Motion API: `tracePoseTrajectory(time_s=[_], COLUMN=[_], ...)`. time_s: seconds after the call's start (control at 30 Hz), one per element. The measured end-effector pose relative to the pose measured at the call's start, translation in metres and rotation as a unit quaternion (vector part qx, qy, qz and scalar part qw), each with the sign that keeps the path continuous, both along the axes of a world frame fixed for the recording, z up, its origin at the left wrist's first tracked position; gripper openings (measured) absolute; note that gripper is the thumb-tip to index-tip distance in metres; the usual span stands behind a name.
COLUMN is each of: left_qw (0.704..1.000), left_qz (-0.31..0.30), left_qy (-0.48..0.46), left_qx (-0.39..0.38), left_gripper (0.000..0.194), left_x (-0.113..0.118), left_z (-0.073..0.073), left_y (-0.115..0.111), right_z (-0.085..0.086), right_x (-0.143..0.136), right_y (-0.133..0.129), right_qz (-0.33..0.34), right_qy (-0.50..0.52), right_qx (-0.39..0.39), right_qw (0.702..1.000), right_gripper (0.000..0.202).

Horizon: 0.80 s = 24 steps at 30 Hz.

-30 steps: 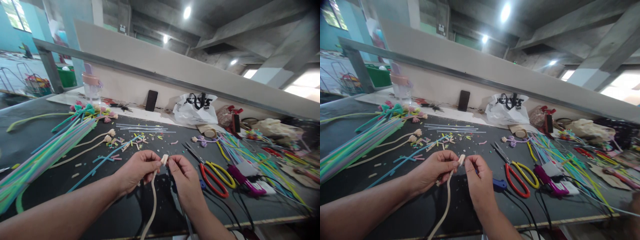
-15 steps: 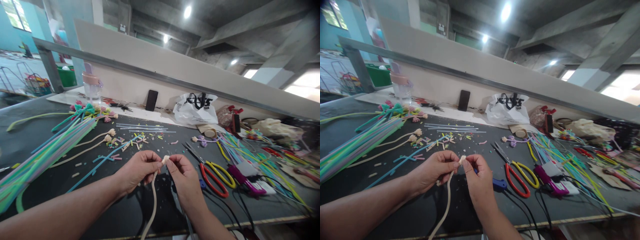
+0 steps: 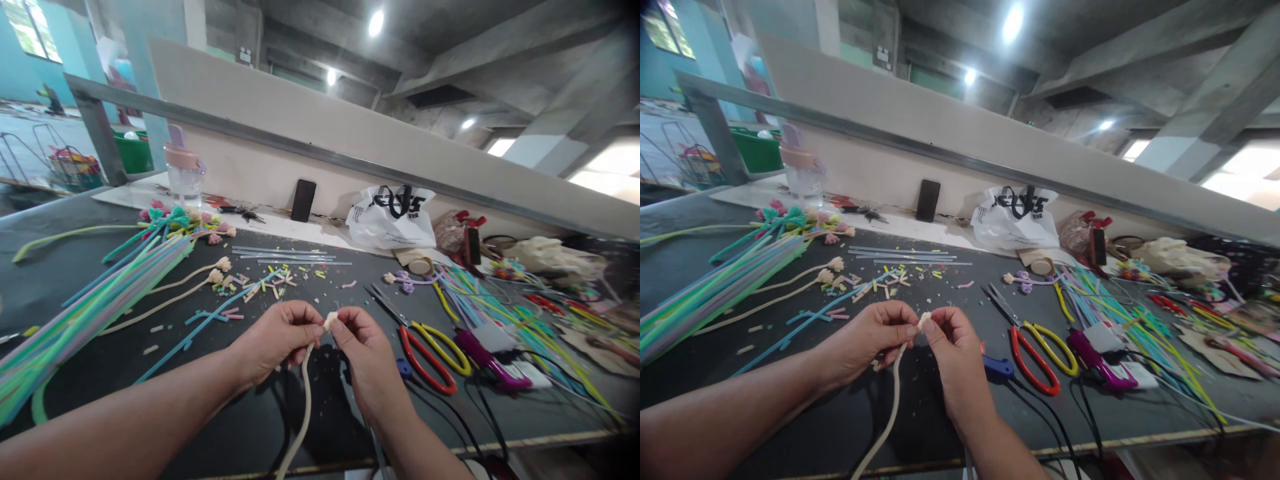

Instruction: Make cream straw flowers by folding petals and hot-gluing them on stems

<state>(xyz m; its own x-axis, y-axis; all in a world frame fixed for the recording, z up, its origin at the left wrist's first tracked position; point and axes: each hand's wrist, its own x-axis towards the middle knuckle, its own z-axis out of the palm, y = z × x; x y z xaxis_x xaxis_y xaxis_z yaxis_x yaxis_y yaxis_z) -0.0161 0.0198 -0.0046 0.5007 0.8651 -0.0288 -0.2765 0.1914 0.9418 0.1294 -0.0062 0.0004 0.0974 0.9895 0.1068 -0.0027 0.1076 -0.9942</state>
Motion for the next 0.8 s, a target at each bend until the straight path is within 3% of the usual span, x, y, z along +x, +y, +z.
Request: tracePoseTrajectory(time_s=[0.37,0.8], left_qw=[1.000,0.999], left_qz=[0.002,-0.006], left_qy=[-0.002,-0.022], left_qx=[-0.012,-0.028], left_gripper=[0.023,0.023], left_x=[0.0010,-0.0001], left_z=[0.0001,0.0007], left_y=[-0.0016,-0.0010], right_z=[0.0014,0.0042], right_x=[-0.0057,-0.0066], right_y=[-0.0013,-0.0012], right_qz=[0.023,0.026], right_qy=[0.079,0.071], right_qx=[-0.012,-0.006], right_qw=[0.997,0.997], right_gripper=[0.018,0.018])
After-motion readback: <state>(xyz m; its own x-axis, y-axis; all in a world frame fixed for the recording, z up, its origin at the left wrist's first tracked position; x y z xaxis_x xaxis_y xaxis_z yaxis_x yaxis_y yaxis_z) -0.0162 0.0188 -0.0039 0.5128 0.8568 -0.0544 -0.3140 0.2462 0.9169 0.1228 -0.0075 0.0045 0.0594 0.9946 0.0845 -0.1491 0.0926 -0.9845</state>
